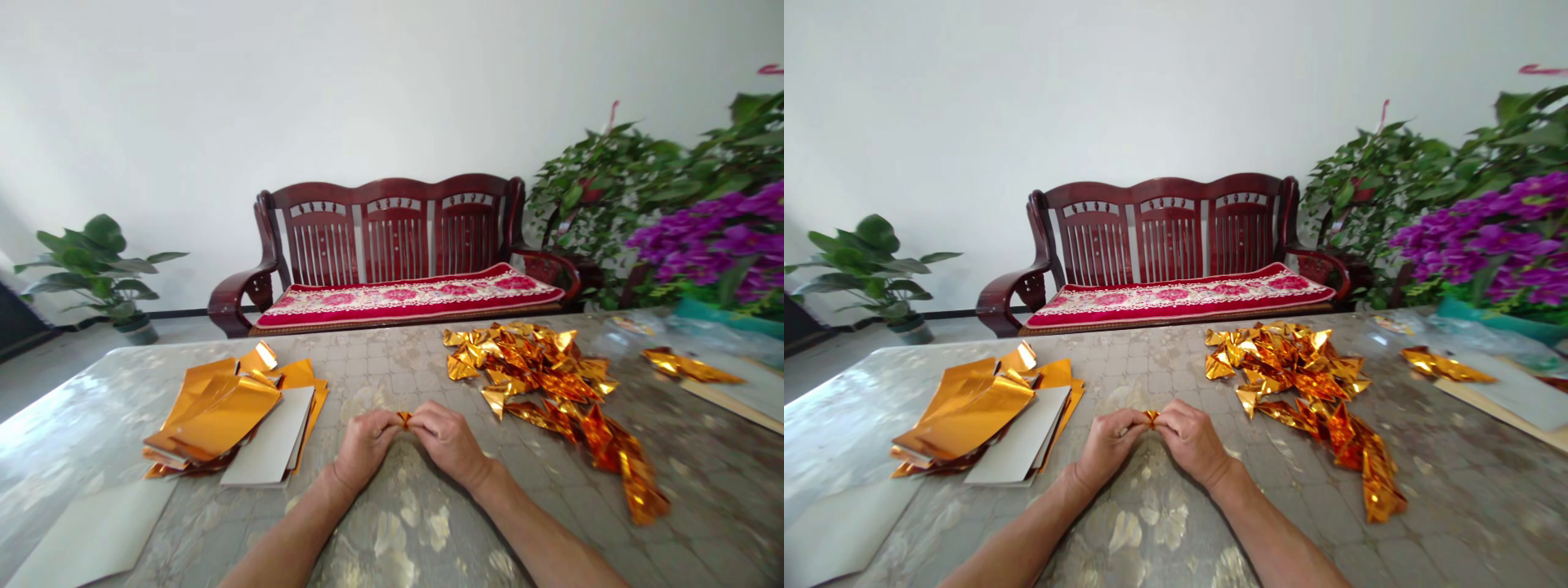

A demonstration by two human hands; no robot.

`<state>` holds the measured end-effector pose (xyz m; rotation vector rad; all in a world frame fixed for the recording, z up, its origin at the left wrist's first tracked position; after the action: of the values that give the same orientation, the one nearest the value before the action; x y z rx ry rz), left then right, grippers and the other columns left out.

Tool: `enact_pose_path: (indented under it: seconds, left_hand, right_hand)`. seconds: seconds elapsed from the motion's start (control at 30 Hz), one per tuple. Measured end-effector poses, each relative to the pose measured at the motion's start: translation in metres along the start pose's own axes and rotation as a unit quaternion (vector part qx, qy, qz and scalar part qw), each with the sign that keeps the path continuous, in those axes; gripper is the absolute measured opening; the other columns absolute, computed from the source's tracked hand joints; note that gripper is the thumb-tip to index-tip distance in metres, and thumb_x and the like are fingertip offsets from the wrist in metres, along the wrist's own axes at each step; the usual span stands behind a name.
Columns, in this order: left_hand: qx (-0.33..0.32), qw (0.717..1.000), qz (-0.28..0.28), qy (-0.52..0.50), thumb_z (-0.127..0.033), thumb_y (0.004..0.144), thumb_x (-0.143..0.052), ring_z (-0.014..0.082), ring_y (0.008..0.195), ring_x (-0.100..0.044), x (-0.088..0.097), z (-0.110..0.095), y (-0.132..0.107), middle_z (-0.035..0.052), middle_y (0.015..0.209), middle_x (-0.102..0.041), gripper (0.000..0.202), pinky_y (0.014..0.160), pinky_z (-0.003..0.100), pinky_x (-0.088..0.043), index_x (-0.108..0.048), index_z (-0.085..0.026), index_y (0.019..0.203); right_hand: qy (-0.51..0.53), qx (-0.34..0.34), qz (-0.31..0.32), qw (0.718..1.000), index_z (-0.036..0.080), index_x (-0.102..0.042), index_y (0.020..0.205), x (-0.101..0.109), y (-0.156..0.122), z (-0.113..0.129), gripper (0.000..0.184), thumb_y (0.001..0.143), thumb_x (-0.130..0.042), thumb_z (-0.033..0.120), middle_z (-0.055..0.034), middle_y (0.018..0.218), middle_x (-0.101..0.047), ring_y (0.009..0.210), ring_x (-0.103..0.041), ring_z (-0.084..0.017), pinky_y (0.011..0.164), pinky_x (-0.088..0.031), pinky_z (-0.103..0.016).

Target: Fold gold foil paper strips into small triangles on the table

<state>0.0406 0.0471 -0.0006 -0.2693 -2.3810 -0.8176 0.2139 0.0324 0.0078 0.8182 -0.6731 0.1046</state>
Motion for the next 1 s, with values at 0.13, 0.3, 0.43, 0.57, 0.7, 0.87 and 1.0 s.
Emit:
enact_pose_path:
  seconds: [0.13, 0.3, 0.43, 0.57, 0.7, 0.87, 1.0]
  left_hand:
    - [-0.007, 1.000, -0.010, 0.002, -0.018, 0.090, -0.057, 0.0137, 0.076, -0.070, 0.0003, -0.0014, -0.0003, 0.0002, 0.084, -0.076, 0.017, 0.073, 0.022, -0.054, -0.073, -0.022, 0.085]
    - [-0.035, 0.999, -0.006, 0.011, -0.018, 0.091, -0.056, 0.0127, 0.074, -0.069, -0.0006, -0.0030, -0.0030, 0.0004, 0.083, -0.075, 0.017, 0.070, 0.021, -0.053, -0.072, -0.022, 0.087]
    - [-0.051, 0.998, -0.002, 0.025, -0.021, 0.094, -0.052, 0.0121, 0.072, -0.068, -0.0017, -0.0034, -0.0058, 0.0008, 0.080, -0.073, 0.019, 0.069, 0.021, -0.052, -0.070, -0.023, 0.089]
    - [-0.042, 0.999, 0.005, 0.029, -0.021, 0.095, -0.051, 0.0123, 0.071, -0.067, -0.0034, -0.0053, -0.0059, 0.0005, 0.079, -0.073, 0.018, 0.068, 0.021, -0.052, -0.068, -0.022, 0.089]
    - [0.042, 0.999, -0.022, 0.016, -0.017, 0.091, -0.055, 0.0134, 0.079, -0.070, -0.0049, -0.0055, -0.0019, -0.0021, 0.086, -0.074, 0.012, 0.073, 0.022, -0.053, -0.065, -0.024, 0.095]
    - [0.088, 0.996, -0.031, -0.011, -0.017, 0.090, -0.054, 0.0152, 0.082, -0.072, -0.0068, -0.0053, 0.0009, -0.0021, 0.089, -0.075, 0.012, 0.073, 0.024, -0.055, -0.061, -0.025, 0.097]
    - [0.121, 0.991, -0.055, -0.036, -0.021, 0.089, -0.058, 0.0168, 0.084, -0.073, -0.0062, 0.0006, 0.0000, -0.0011, 0.090, -0.076, 0.015, 0.073, 0.026, -0.056, -0.059, -0.024, 0.104]
  right_hand:
    - [0.012, 0.001, -0.010, 1.000, 0.022, -0.071, 0.089, -0.0003, -0.0001, 0.0006, 0.016, 0.093, -0.056, 0.018, -0.0034, 0.081, -0.067, 0.077, -0.064, -0.015, 0.069, -0.051, -0.024]
    - [0.010, -0.002, -0.010, 1.000, 0.022, -0.071, 0.089, 0.0001, -0.0001, 0.0024, 0.016, 0.092, -0.056, 0.017, -0.0033, 0.081, -0.067, 0.077, -0.064, -0.015, 0.068, -0.050, -0.024]
    - [-0.007, 0.008, -0.004, 1.000, 0.022, -0.071, 0.088, 0.0019, 0.0009, 0.0062, 0.018, 0.093, -0.055, 0.018, -0.0036, 0.079, -0.066, 0.075, -0.063, -0.015, 0.067, -0.051, -0.024]
    - [-0.016, 0.009, 0.000, 1.000, 0.022, -0.071, 0.088, 0.0027, 0.0033, 0.0090, 0.018, 0.094, -0.054, 0.018, -0.0036, 0.079, -0.066, 0.075, -0.063, -0.015, 0.067, -0.050, -0.023]
    - [-0.036, -0.004, -0.003, 0.999, 0.022, -0.071, 0.091, 0.0009, 0.0054, 0.0073, 0.017, 0.095, -0.055, 0.018, -0.0039, 0.082, -0.067, 0.078, -0.064, -0.016, 0.070, -0.051, -0.024]
    - [-0.060, 0.015, -0.003, 0.998, 0.021, -0.070, 0.100, -0.0010, 0.0030, 0.0041, 0.018, 0.096, -0.052, 0.018, -0.0057, 0.088, -0.069, 0.083, -0.066, -0.017, 0.075, -0.053, -0.027]
    - [-0.077, 0.029, -0.006, 0.997, 0.020, -0.068, 0.107, -0.0010, 0.0005, 0.0038, 0.022, 0.097, -0.050, 0.015, -0.0072, 0.094, -0.069, 0.088, -0.066, -0.018, 0.079, -0.055, -0.028]
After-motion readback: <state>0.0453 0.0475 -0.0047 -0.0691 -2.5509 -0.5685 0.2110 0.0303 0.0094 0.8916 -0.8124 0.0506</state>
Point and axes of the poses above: each hand's wrist, its own y-axis towards the middle knuckle, its own x-axis out of the back of the hand, z = x × y, the point moved 3 cm from there along y, towards the middle knuckle
